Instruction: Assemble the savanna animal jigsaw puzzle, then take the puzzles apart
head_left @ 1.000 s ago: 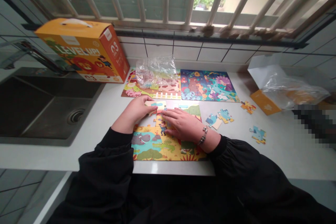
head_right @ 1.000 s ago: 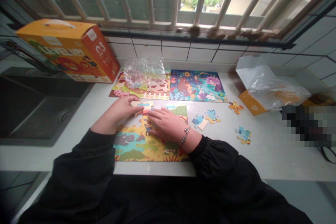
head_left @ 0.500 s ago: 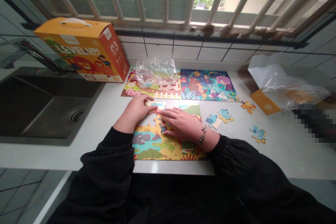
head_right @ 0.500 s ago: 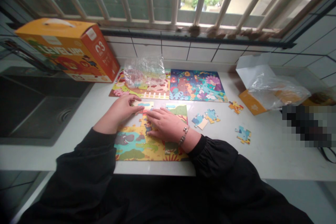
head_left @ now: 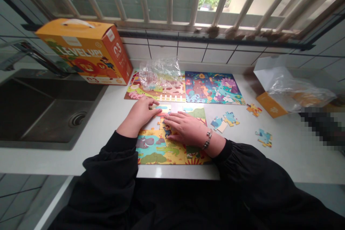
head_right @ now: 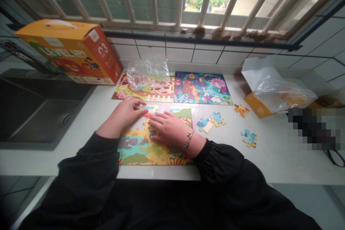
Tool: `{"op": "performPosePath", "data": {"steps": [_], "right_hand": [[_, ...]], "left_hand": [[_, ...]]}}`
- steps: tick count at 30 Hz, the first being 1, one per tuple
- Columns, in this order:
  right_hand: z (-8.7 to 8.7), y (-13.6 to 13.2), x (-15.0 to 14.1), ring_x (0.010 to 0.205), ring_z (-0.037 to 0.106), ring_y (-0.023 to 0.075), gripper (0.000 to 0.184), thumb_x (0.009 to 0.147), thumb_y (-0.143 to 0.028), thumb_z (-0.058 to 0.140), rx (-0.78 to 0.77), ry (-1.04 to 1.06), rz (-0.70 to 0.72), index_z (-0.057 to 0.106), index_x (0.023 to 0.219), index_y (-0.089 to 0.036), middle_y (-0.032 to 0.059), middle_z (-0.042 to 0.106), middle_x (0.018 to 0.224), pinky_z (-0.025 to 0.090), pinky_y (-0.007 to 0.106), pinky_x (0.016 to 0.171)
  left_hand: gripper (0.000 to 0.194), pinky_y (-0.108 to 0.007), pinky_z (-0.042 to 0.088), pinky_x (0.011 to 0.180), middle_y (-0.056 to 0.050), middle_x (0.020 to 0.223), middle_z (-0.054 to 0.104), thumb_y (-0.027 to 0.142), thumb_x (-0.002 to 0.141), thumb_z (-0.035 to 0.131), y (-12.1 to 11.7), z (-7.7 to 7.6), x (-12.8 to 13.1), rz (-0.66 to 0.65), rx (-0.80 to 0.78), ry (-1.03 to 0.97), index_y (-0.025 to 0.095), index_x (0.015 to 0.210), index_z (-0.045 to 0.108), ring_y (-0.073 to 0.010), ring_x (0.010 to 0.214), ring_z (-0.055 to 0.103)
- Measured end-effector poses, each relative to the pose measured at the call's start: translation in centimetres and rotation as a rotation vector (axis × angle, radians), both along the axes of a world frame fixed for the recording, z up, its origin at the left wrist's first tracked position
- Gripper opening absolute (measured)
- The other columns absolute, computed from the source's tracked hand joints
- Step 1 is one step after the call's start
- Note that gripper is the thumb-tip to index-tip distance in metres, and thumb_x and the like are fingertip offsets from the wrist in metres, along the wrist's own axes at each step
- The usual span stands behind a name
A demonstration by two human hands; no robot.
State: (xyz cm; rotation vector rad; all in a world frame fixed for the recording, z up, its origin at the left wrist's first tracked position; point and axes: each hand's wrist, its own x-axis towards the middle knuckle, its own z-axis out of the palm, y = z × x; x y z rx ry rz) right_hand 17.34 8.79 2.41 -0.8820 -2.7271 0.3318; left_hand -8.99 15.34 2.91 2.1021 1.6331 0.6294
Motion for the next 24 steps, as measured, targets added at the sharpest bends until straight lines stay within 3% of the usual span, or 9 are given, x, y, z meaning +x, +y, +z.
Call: {"op": "performPosePath", "data": {"steps": [10, 18, 22, 24], "right_hand": [[0.2, 0.1, 0.1, 0.154, 0.059, 0.0363, 0.06, 0.106, -0.051, 0.077, 0.048, -0.006, 0.016, 0.065, 0.153, -0.016, 0.0185, 0.067, 0.161, 0.042, 0.06, 0.133], [-0.2, 0.0, -0.1, 0.149, 0.064, 0.037, 0.06, 0.104, -0.046, 0.081, 0.022, 0.05, 0.029, 0.065, 0.151, -0.012, 0.0216, 0.068, 0.159, 0.051, 0.058, 0.128], [0.3, 0.8, 0.6, 0.141, 0.07, 0.0318, 0.039, 0.109, -0.038, 0.072, 0.048, 0.18, 0.043, 0.071, 0.141, -0.015, 0.0181, 0.075, 0.148, 0.057, 0.051, 0.123], [1.3, 1.4, 2.2, 0.134, 0.073, 0.0287, 0.03, 0.115, -0.034, 0.06, 0.089, 0.295, -0.084, 0.074, 0.136, -0.019, 0.0147, 0.079, 0.141, 0.06, 0.05, 0.118]], "left_hand": [[0.028, -0.045, 0.057, 0.101, -0.011, 0.117, 0.076, 0.034, 0.09, 0.087, 0.3, -0.3, 0.0, -0.085, 0.012, 0.033, 0.021, 0.114, 0.083, -0.0319, 0.115, 0.071], [0.029, -0.047, 0.056, 0.105, -0.012, 0.12, 0.077, 0.034, 0.09, 0.087, 0.3, -0.3, -0.1, -0.111, 0.013, 0.047, 0.021, 0.117, 0.083, -0.0329, 0.119, 0.07], [0.027, -0.046, 0.055, 0.106, -0.01, 0.118, 0.076, 0.034, 0.093, 0.083, 0.2, 0.0, 0.0, -0.149, 0.022, 0.066, 0.022, 0.118, 0.084, -0.0315, 0.116, 0.07], [0.026, -0.046, 0.055, 0.104, -0.01, 0.116, 0.075, 0.035, 0.096, 0.081, 0.1, 0.2, 0.1, -0.17, 0.04, 0.081, 0.023, 0.118, 0.084, -0.0307, 0.114, 0.069]]}}
